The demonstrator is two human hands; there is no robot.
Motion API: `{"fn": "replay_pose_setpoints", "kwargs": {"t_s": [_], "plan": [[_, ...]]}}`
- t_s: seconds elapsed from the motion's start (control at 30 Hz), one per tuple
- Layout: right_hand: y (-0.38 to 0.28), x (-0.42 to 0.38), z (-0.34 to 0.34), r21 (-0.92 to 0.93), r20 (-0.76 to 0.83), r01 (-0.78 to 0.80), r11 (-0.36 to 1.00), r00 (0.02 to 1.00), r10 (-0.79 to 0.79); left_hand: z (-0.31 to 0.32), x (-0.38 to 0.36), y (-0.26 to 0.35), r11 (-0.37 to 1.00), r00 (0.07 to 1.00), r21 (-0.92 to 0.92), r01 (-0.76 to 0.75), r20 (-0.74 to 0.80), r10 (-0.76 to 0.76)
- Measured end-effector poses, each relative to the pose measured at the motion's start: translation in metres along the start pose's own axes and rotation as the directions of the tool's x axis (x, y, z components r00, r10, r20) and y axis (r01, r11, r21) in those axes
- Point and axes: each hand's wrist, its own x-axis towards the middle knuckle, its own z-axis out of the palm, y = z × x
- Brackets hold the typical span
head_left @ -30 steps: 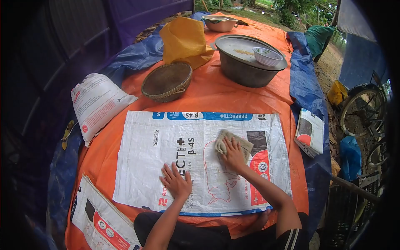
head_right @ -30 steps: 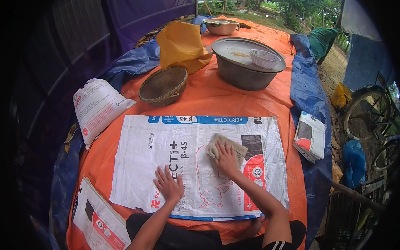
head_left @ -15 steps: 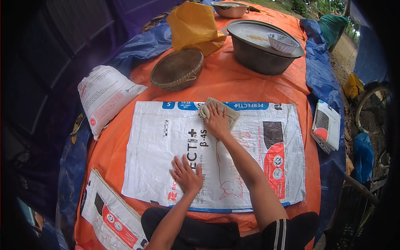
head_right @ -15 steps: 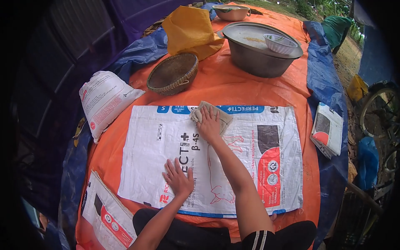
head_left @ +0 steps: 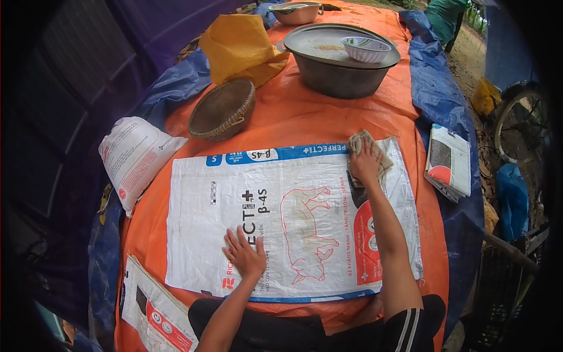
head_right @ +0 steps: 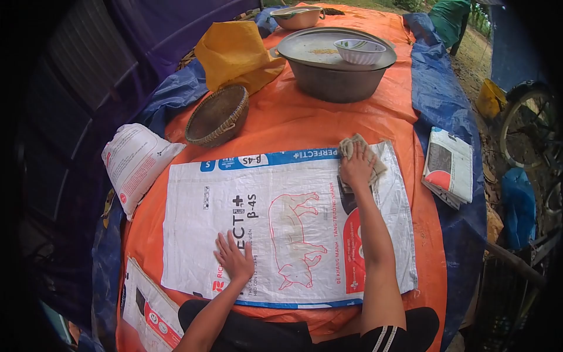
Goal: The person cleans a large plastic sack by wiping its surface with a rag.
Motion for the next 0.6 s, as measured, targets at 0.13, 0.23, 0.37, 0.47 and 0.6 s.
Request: {"fn": "replay_pose_setpoints", "kwargs": {"t_s": [0.13,0.23,0.37,0.47,0.6], "plan": [[0.051,0.010,-0.027,-0.100,0.046,-0.072,0.992,0.996,0.077,-0.007,0.001,0.003,1.000,1.000,-0.027,0.013,0.018,-0.013],[0.073,0.019,-0.028,-0.057,0.038,-0.105,0.993,0.994,0.107,-0.007,0.001,0.002,0.999,1.000,-0.035,0.008,0.008,-0.007],[0.073,0.021,-0.034,-0.070,-0.001,-0.153,0.986,0.988,0.154,-0.011,0.002,0.003,0.998,1.000,-0.055,0.009,0.010,-0.009],[0.067,0.015,-0.029,-0.195,-0.118,-0.227,0.954,0.971,0.207,-0.011,0.001,0.003,0.999,1.000,-0.049,0.006,-0.003,-0.006],[0.052,-0.006,-0.036,-0.090,-0.145,-0.146,0.985,0.981,0.132,-0.012,0.001,0.003,0.998,1.000,-0.065,0.016,0.014,-0.015]]}}
